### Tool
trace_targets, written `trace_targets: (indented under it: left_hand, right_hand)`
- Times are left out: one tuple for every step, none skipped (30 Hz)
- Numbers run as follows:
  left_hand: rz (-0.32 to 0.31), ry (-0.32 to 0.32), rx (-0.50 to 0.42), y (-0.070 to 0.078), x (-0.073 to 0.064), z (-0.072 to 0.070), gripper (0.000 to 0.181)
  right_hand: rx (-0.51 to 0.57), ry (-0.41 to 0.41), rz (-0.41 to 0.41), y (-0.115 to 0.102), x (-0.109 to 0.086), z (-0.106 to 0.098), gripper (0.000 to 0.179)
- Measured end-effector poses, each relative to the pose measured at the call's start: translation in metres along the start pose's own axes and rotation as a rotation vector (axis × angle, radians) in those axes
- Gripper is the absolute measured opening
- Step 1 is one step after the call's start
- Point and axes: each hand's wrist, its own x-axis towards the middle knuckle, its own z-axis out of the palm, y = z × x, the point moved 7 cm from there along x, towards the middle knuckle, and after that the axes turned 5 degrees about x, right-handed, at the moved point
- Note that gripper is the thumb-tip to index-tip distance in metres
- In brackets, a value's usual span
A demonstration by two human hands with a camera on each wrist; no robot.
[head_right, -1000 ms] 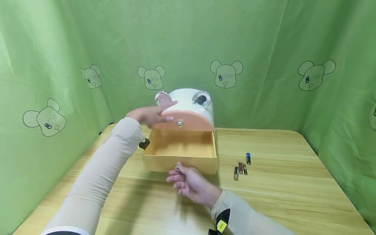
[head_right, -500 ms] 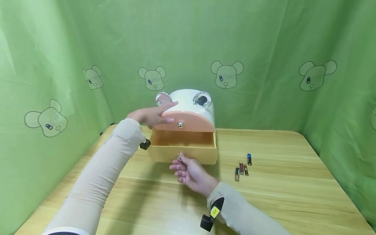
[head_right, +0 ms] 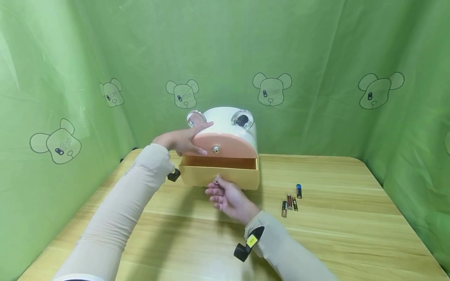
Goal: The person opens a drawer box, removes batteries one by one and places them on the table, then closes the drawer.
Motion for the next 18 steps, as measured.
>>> trace_targets:
  left_hand:
    - [-0.006,0.004,-0.003,0.0,0.0,0.001,0.105]
    - [-0.008,0.009,-0.002,0.0,0.001,0.001,0.108]
    - [-0.008,0.016,0.002,0.0,0.001,0.002,0.11]
    - [-0.007,0.024,0.009,0.001,0.001,0.001,0.112]
    - [-0.005,0.032,0.016,0.001,0.001,0.001,0.114]
    - [-0.002,0.039,0.019,0.001,0.002,0.001,0.116]
    - [0.0,0.046,0.021,0.001,0.002,0.002,0.118]
    - [0.001,0.052,0.027,0.001,0.002,0.002,0.12]
    - [0.003,0.058,0.032,0.001,0.002,0.002,0.121]
    - [0.004,0.064,0.039,0.001,0.002,0.002,0.122]
    - [0.007,0.068,0.045,0.002,0.002,0.002,0.123]
    - [0.009,0.074,0.052,0.002,0.001,0.002,0.123]
    - [0.012,0.08,0.064,0.002,0.001,0.001,0.123]
    - [0.015,0.087,0.074,0.003,0.0,0.001,0.123]
    - [0.02,0.095,0.083,0.003,0.0,0.001,0.124]
    - [0.025,0.103,0.09,0.004,0.0,0.001,0.124]
    - [0.03,0.112,0.095,0.004,0.0,0.0,0.124]
    - [0.035,0.122,0.1,0.005,0.0,0.0,0.125]
  right_hand:
    - [0.002,-0.001,0.0,-0.001,0.001,-0.001,0.039]
    - [0.003,0.0,-0.001,-0.002,0.002,-0.002,0.039]
    - [0.001,-0.001,-0.003,-0.003,0.004,-0.003,0.039]
    - [0.001,0.002,-0.006,-0.004,0.005,-0.003,0.038]
    - [0.0,0.006,-0.009,-0.005,0.007,-0.004,0.038]
    - [0.0,0.009,-0.011,-0.005,0.008,-0.005,0.038]
    - [-0.002,0.012,-0.013,-0.006,0.01,-0.006,0.038]
    - [-0.004,0.014,-0.014,-0.007,0.011,-0.007,0.038]
    - [-0.006,0.014,-0.014,-0.007,0.012,-0.007,0.038]
    - [-0.003,0.018,-0.014,-0.008,0.013,-0.008,0.038]
    - [-0.006,0.017,-0.015,-0.008,0.015,-0.009,0.038]
    - [-0.009,0.017,-0.017,-0.009,0.016,-0.009,0.038]
    - [-0.009,0.016,-0.019,-0.01,0.017,-0.01,0.038]
    - [-0.009,0.016,-0.021,-0.01,0.018,-0.01,0.038]
    - [-0.01,0.016,-0.023,-0.011,0.019,-0.01,0.038]
    - [-0.011,0.019,-0.027,-0.012,0.02,-0.01,0.038]
    - [-0.014,0.023,-0.029,-0.013,0.021,-0.011,0.038]
    - [-0.013,0.028,-0.03,-0.014,0.022,-0.011,0.038]
